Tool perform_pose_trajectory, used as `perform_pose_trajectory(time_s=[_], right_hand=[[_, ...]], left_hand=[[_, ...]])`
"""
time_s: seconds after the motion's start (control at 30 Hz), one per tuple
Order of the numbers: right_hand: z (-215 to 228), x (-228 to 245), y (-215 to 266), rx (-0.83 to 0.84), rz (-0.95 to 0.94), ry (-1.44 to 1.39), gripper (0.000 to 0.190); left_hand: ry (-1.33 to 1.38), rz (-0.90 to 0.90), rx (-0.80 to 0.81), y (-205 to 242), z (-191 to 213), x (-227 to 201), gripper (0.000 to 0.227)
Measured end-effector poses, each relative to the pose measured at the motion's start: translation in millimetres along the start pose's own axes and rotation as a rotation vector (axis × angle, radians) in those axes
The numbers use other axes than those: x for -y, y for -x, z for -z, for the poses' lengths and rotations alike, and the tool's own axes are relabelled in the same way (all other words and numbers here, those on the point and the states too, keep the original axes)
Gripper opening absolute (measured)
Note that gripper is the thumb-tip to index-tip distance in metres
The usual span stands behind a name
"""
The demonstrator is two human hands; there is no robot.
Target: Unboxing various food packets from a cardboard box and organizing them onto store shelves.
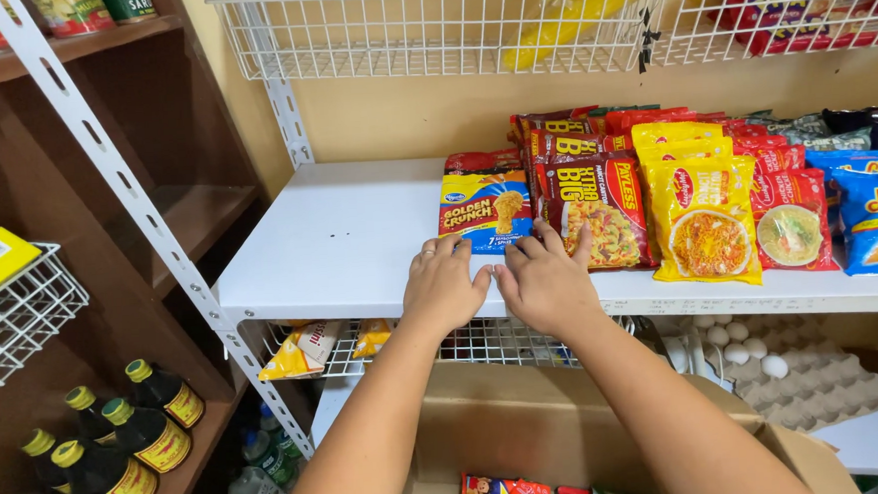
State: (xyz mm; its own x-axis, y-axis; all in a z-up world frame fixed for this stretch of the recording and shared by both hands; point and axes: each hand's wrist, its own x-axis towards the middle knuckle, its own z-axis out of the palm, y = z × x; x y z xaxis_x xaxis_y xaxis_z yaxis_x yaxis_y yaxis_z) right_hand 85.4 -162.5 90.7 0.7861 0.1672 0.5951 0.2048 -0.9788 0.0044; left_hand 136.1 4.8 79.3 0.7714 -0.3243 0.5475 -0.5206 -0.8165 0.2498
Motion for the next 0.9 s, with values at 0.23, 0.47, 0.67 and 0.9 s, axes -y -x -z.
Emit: perform_pose_trajectory(time_s=[0.23, 0.47, 0.67, 0.9], right_hand=[[-2.9, -0.9, -0.7, -0.025, 0.01, -0.009, 0.045], [4.0, 1.5, -2.1, 0.03, -0.032, -0.011, 0.043], [-0.5, 0.0, -1.5, 0.027, -0.033, 0.005, 0.044], [-8.2, -4.1, -1.5, -0.017, -0.051, 0.0, 0.048]], left_hand=[[-0.02, -0.003, -0.006, 0.8, 1.9, -0.6, 0.06], [-0.018, 0.014, 0.093, -4.2, 15.1, -11.9, 0.057], [-0.054, -0.206, 0.183, -29.6, -3.6, -7.2, 0.066], [-0.087, -0.167, 0.221, -65.0, -30.7, -7.5, 0.056]])
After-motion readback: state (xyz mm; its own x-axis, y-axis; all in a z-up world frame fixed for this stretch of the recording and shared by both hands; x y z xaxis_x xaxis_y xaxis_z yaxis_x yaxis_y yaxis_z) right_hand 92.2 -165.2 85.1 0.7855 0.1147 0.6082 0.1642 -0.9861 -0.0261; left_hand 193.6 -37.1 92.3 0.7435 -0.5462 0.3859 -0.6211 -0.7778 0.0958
